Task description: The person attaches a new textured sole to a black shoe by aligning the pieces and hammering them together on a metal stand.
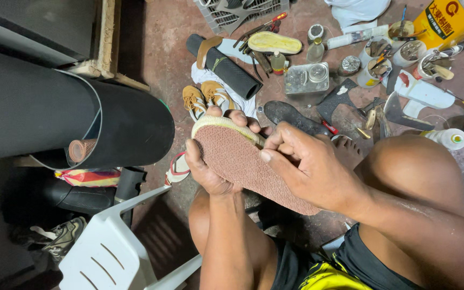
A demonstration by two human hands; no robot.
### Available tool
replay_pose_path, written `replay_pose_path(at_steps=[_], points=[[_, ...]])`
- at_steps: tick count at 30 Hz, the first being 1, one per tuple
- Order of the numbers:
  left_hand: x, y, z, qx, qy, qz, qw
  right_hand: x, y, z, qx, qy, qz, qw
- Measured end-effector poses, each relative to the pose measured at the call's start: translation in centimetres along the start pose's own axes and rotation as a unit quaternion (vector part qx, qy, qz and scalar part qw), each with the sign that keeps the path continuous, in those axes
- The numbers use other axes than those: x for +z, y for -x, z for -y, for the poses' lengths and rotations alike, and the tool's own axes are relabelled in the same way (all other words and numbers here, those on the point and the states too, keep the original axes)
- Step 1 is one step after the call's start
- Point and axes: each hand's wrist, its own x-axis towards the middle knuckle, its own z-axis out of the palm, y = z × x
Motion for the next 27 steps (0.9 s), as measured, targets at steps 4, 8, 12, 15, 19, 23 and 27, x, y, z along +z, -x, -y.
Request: replay_pose_path(at_steps=[4, 8, 12, 15, 19, 23, 27], points=[[0.0, -0.1, 0.0, -0.006, 0.015, 0.007, 1.000, 0.1, -0.1, 0.6, 0.010, 0.014, -0.004, 1.000], [0.2, 0.3, -0.2, -0.008, -0.028, -0.001, 1.000, 0.1, -0.3, 0.9, -0.028, 0.026, -0.006, 0.999], [0.2, 0.3, -0.1, -0.018, -0.023, 0.008, 1.000, 0.2, -0.6, 0.4, -0.029, 0.047, -0.018, 0.998], [0.3, 0.3, -0.1, -0.017, -0.032, -0.003, 0.999, 0.3, -0.7, -0.1, -0.036, 0.015, -0.015, 0.999], [0.4, 0.4, 0.0, -0.024, -0.021, 0.001, 0.999, 0.3, -0.7, -0.5, -0.019, 0.027, -0.021, 0.999], [0.5, 0.5, 0.0, -0.031, -0.012, 0.003, 0.999, 0.3, -0.7, -0.5, -0.029, 0.015, -0.021, 0.999], [0.5, 0.4, 0.1, -0.024, -0.018, 0.001, 1.000, 0.2, -0.8, -0.3, -0.041, 0.039, -0.032, 0.998]])
